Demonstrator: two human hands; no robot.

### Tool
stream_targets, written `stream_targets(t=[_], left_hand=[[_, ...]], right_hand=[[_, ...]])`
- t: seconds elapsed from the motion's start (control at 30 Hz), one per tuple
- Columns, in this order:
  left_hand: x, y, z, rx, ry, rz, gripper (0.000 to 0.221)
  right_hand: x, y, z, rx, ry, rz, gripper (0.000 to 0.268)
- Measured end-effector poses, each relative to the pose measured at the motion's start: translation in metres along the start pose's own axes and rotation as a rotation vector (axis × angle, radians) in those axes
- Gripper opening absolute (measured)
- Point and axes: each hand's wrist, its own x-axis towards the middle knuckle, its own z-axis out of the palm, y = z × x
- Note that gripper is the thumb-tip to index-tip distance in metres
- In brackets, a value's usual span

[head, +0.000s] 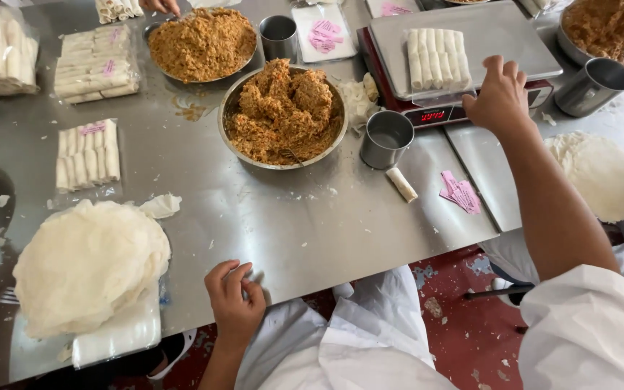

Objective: Rolling spring rolls by hand and placing them into plastic packaging sleeves on a production line.

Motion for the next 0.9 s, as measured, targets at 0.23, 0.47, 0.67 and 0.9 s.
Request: stream_targets(t=[0.23,0.47,0.67,0.9], left_hand=[[0.0,0.0,0.002,0.004,0.046,0.01,0.027],[0.001,-0.002,0.005,0.018,0.038,0.012,0.023],[-0.002,-0.003,0.005,0.039,0.028,0.004,0.021],[0.005,0.001,0.002,0.039,0.038,0.014,0.019]], right_hand=[[-0.005,-0.015,-0.015,-0.069,-0.087,-0.032,0.076],[0.001,-0.021,-0.005,-0.104,-0.081,-0.051,0.076],[0.014,-0.017,0.015,-0.168,-0.007,-0.099,0.08],[0.048,0.035,0.028,-0.27,0.525,-0.292,0.011]])
